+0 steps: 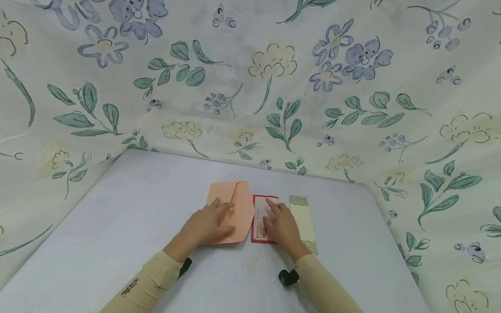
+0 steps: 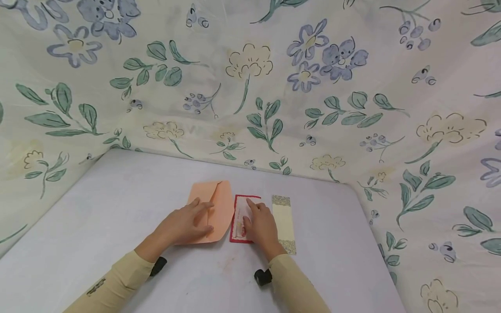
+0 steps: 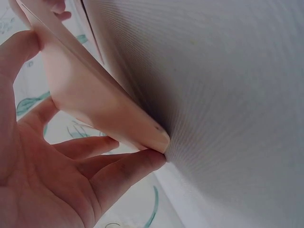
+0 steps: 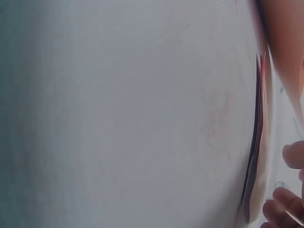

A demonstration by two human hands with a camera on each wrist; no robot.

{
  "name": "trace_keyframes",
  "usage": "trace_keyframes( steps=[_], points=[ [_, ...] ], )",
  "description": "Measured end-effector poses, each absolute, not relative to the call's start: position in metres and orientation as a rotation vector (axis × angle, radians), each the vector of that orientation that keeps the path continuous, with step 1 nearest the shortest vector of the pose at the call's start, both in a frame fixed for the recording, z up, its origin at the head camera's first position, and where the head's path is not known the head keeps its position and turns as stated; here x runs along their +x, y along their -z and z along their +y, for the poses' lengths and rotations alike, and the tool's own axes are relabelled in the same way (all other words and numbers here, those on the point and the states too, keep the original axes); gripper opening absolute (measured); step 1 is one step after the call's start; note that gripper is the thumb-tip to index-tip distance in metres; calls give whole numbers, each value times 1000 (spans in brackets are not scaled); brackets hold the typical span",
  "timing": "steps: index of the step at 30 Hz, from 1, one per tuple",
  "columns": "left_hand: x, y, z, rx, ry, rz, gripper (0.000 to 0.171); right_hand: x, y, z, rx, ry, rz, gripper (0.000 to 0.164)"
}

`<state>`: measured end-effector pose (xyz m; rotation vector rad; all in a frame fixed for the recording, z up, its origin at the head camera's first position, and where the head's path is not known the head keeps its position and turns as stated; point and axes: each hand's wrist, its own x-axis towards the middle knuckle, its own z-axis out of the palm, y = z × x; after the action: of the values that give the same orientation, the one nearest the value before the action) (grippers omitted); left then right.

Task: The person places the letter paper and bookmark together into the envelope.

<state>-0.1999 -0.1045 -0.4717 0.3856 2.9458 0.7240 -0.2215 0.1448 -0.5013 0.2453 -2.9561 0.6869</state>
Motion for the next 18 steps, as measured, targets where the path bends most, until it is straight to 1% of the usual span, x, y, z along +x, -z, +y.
trace_keyframes(
  steps=[10, 18],
  points=[
    [-200, 474, -106, 390, -743, 2942, 69, -225, 507, 150, 180, -530, -2999, 66],
    [-201, 474, -105, 398, -747, 2949, 68, -226, 508, 155, 146, -568, -3005, 69]
  ],
)
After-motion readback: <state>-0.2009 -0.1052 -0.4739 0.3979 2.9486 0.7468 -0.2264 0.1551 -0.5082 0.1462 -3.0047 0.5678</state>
